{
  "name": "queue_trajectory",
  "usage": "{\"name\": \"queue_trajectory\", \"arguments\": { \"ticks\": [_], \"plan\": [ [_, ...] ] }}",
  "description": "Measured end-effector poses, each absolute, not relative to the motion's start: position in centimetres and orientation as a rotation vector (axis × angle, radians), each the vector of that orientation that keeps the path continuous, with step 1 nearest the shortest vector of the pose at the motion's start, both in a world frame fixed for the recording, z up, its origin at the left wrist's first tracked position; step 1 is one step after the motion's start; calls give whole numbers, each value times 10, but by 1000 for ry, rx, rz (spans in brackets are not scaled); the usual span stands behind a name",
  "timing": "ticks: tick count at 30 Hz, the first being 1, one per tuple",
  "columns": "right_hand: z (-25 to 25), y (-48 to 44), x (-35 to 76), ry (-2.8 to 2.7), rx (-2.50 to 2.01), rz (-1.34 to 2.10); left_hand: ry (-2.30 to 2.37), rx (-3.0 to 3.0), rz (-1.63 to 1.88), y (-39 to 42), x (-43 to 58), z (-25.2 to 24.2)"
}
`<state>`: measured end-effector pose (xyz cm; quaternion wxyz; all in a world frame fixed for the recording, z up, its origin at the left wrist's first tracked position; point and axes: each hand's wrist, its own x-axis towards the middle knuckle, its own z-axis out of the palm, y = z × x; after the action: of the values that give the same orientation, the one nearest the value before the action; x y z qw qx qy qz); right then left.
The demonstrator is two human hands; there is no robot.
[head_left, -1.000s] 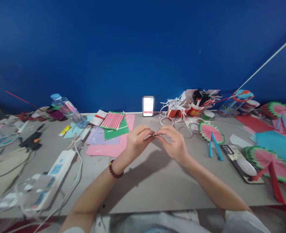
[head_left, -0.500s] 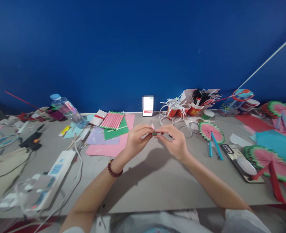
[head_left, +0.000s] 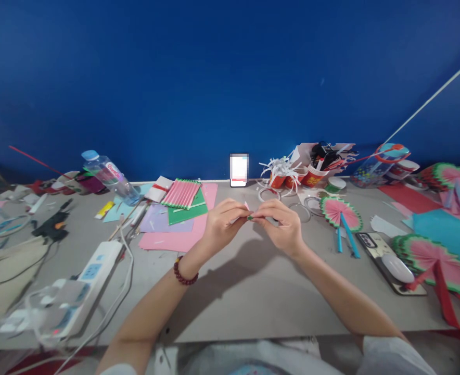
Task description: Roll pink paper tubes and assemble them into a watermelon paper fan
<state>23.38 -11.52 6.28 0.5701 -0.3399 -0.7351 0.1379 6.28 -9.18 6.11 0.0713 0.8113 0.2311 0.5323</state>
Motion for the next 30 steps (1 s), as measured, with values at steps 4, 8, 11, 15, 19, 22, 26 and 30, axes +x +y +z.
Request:
{"name": "queue_trajectory", "arguments": {
  "ticks": [4, 8, 11, 15, 19, 22, 26, 30],
  "plan": [
    [62, -117, 232, -1725, -792, 289, 713, 2440, 1594, -91, 63, 59],
    [57, -117, 232, -1714, -822, 314, 729, 2342, 1547, -92, 63, 58],
    [56, -111, 236, -1697, -860, 388, 790, 2136, 1465, -95, 62, 63],
    [54, -98, 247, -1805, -953, 681, 810, 1662, 1377, -92, 61, 69],
    [48, -92, 250, -1948, -1082, 1086, 831, 1245, 1367, -83, 60, 68],
    [43, -91, 246, -1882, -1090, 1334, 902, 1102, 1376, -76, 58, 64],
    [39, -91, 242, -1722, -1018, 1558, 919, 1024, 1346, -67, 51, 59],
    [37, -89, 242, -1758, -1198, 1232, 904, 966, 1288, -60, 48, 53]
  ]
}}
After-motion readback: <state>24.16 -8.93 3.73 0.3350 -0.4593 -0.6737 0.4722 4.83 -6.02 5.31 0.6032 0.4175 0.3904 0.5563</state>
